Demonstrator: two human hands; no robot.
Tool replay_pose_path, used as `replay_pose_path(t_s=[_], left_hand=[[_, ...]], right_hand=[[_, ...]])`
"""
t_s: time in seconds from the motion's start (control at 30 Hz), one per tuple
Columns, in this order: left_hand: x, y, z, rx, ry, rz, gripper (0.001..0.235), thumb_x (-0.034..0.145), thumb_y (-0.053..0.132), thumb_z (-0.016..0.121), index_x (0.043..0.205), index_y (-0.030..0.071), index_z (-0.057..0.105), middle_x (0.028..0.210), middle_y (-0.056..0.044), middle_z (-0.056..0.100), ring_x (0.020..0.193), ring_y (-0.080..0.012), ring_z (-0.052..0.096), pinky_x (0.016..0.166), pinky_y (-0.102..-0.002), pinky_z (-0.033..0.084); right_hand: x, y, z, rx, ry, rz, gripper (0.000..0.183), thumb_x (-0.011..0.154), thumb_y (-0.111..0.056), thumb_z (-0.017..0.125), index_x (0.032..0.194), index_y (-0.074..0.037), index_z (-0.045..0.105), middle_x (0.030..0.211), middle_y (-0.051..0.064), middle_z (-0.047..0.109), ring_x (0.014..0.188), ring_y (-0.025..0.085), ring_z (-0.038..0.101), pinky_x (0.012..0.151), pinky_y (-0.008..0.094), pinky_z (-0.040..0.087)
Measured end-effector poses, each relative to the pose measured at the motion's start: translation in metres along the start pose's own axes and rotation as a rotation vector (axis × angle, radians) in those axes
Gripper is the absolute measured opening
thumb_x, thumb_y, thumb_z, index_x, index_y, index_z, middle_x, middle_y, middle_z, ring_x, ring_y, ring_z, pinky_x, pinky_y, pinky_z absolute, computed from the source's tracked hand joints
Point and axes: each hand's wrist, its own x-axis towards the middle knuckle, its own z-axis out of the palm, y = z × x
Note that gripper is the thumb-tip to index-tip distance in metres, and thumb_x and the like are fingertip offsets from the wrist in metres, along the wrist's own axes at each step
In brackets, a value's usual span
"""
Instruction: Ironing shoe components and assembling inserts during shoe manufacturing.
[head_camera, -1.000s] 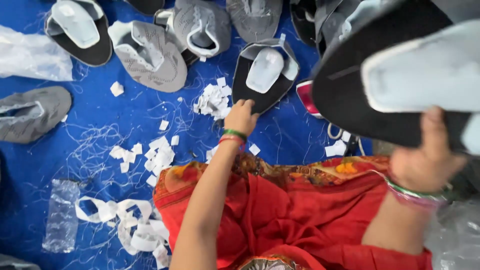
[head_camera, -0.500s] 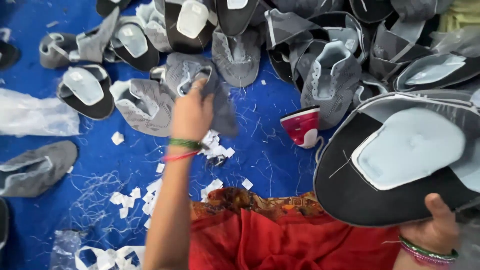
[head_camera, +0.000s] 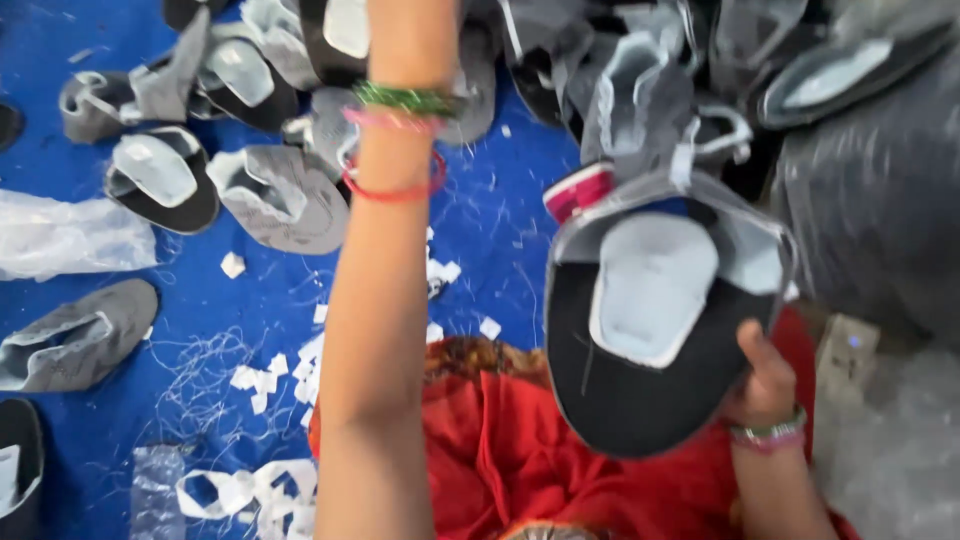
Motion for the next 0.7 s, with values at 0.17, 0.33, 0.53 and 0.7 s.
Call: replay_pose_path(t_s=[0.17,0.33,0.53,0.7], left_hand=[[-0.136,0.09,-0.016,-0.54,-0.151,-0.175,0.022,0.104,0.002,0.068,0.123,-0.002,0.058,0.111,-0.013,0.061,0.098,-0.0181,0.061,0.088,-0.03,0.056],[-0.229,0.1,-0.041,-0.608,-0.224,-0.352,0.039,0.104,0.005,0.064,0.142,0.004,0.056,0.129,-0.012,0.061,0.121,-0.0166,0.064,0.108,-0.032,0.056],[-0.253,0.099,-0.065,0.079,-0.333,0.114,0.032,0.094,0.027,0.067,0.119,0.01,0.058,0.114,-0.015,0.069,0.117,-0.0403,0.061,0.097,-0.045,0.048],[-0.261,0.079,-0.047,0.192,-0.854,-0.442,0.035,0.106,0.039,0.053,0.119,0.007,0.056,0.076,-0.021,0.071,0.077,-0.043,0.069,0.07,-0.057,0.052]], right_hand=[[0.016,0.0,0.109,0.065,-0.19,-0.078,0.068,0.113,-0.048,0.046,0.163,-0.003,0.037,0.158,0.016,0.051,0.136,0.033,0.056,0.114,0.049,0.045],[0.04,0.008,0.19,0.012,-0.257,-0.065,0.078,0.107,-0.06,0.04,0.167,-0.009,0.033,0.164,0.009,0.048,0.148,0.028,0.051,0.127,0.047,0.041],[0.066,0.028,0.188,-0.059,-0.28,0.266,0.078,0.111,-0.063,0.031,0.167,-0.009,0.036,0.16,0.01,0.049,0.143,0.027,0.05,0.123,0.044,0.04],[0.057,0.029,0.2,-1.444,-0.114,-0.551,0.051,0.113,-0.03,0.057,0.15,0.002,0.045,0.139,0.014,0.056,0.115,0.017,0.058,0.091,0.032,0.051]])
